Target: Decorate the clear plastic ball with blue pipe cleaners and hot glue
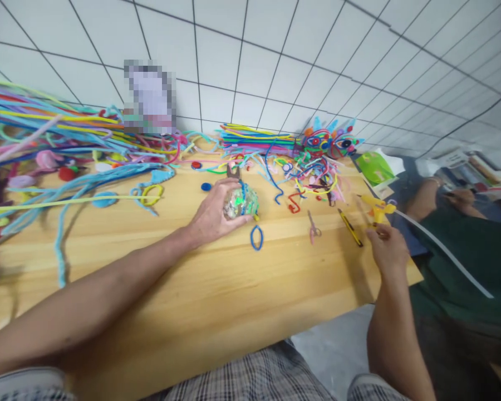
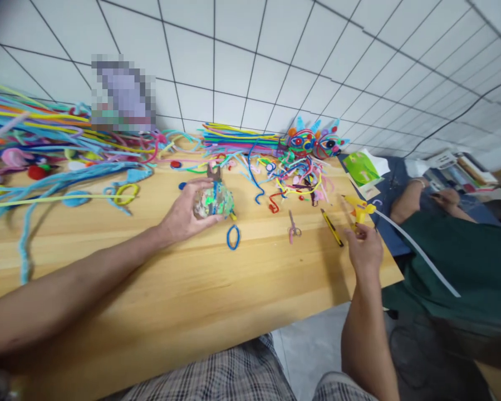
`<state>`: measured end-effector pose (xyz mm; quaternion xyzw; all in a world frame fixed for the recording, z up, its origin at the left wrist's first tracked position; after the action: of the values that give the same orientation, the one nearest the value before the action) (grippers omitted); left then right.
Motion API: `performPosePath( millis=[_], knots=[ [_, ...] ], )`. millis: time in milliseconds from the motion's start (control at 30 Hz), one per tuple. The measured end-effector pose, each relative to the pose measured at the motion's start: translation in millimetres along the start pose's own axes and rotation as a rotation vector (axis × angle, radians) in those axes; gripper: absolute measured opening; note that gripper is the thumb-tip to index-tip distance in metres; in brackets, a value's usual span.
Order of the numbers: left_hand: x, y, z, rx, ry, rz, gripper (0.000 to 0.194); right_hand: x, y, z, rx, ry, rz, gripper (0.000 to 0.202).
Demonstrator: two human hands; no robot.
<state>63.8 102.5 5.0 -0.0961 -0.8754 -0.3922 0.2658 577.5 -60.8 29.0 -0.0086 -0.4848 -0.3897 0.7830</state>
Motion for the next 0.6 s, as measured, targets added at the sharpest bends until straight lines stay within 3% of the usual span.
performPosePath(
  millis=[67, 167, 267, 367, 467, 600],
  knots=[
    [1.7, 0, 1, 0.015, 0.011, -0.019, 0.075, -6, -16, 24, -0.036, 0.139, 0.056, 0.041],
    [3.8, -1, 3, 0.035, 0.036, -0.047, 0.071, -27, -25, 95, 0.120, 0.316, 0.199, 0.032],
    [3.2, -2, 4, 0.035, 0.042, -0.042, 0.069, -58, -24, 172, 0.320, 0.391, 0.346, 0.022],
    [2.5, -1, 5, 0.037, 0.034, -0.034, 0.070, -100, -21, 229, 0.448, 0.290, 0.491, 0.015],
    [1.9, 0, 6, 0.046, 0.025, -0.029, 0.072, -144, -19, 262, 0.489, -0.013, 0.590, 0.020],
    [0.4, 1, 7, 0.040, 0.004, -0.024, 0.078, -190, -19, 275, 0.457, -0.417, 0.680, 0.035]
  ],
)
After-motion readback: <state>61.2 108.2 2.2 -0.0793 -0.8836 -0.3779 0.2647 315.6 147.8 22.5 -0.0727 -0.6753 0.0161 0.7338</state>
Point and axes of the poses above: each hand's wrist, its own y-axis towards the middle knuckle, its own x-axis out of the back of the hand, z = x × y, the point moved 9 cm from there along y, towards the middle knuckle, and after that the axes turned 8 degrees about y, right-handed, at the moved point
